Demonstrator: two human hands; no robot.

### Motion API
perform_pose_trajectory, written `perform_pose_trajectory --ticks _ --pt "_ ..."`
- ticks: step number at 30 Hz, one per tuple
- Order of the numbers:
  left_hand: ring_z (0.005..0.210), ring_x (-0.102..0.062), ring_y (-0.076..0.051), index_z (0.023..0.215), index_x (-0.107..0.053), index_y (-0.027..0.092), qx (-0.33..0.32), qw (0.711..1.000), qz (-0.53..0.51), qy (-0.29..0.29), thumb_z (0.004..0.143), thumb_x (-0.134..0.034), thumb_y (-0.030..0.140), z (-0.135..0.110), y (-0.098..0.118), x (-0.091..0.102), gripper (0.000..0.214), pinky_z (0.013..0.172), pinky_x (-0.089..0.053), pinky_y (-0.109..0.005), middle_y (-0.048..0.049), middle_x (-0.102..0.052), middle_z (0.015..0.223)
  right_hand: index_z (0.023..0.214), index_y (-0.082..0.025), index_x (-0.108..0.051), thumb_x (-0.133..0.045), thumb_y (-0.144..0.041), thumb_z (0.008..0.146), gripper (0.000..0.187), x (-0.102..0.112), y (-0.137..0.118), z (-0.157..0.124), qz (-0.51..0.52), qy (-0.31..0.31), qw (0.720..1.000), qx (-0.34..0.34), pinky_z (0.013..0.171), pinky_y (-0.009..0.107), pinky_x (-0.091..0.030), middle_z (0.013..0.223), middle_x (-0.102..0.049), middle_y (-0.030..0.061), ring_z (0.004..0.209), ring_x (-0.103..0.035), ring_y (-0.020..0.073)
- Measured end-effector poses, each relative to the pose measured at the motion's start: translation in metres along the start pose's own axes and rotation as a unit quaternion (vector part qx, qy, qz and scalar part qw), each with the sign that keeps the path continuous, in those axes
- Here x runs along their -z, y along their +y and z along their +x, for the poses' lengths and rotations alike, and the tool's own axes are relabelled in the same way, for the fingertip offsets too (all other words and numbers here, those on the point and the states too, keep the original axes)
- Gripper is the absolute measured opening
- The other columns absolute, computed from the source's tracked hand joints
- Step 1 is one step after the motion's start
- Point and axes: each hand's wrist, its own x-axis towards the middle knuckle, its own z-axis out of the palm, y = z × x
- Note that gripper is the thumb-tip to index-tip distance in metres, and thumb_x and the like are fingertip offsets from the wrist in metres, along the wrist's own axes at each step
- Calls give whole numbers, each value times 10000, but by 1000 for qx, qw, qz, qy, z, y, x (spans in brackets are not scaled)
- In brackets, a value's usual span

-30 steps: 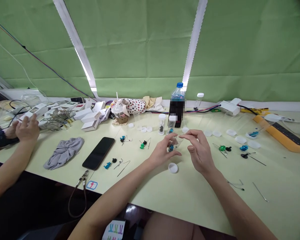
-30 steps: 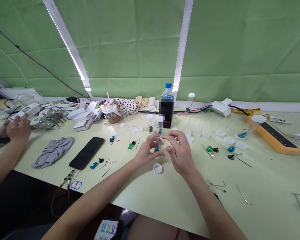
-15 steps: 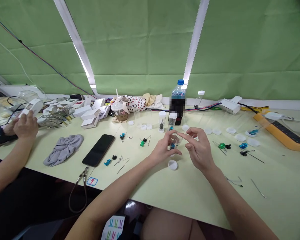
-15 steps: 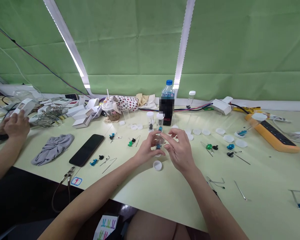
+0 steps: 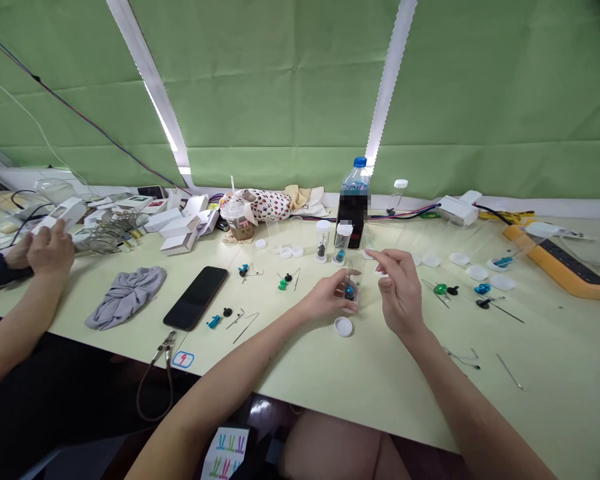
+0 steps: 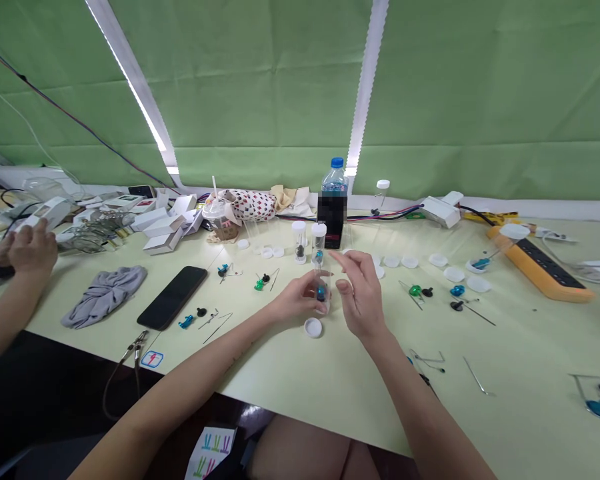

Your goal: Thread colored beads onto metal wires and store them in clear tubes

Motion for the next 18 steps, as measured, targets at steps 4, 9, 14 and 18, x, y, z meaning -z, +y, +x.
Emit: perform_pose_trajectory --ticks 4,9,14,18 --pt "794 -579 -146 1191 -492 198 -6 992 -67 109 691 -704 308 6 0 12 554 715 -462 -269 -33 -572 876 1049 -208 -555 -357 -442 920 333 -2 7 3 5 -17 989 -150 725 329 -433 943 -552 56 800 -532 178" --pt "658 -592 -130 1112 -498 166 -2 970 -165 180 809 -532 496 9 -3 24 450 631 -473 -271 -22 -559 796 988 -217 -581 -522 -492 817 330 -5 13 -5 23 -429 883 -188 688 309 -442 989 -559 50 771 -558 176" --pt "813 -628 -169 985 -519 170 21 961 -208 180 758 -627 448 5 -3 21 375 707 -483 -287 -46 -593 897 1052 -277 -542 -698 -358 674 417 -7 1 -15 -10 -524 847 -90 655 296 -448 1051 -511 19 786 -555 179" --pt "875 -629 -190 885 -515 155 20 964 -213 157 724 -679 394 4 0 18 332 738 -474 -301 -58 -602 922 941 -236 -566 -544 -230 778 164 -10 3 -13 -18 -471 880 -61 729 312 -439 944 -553 22 852 -557 189"
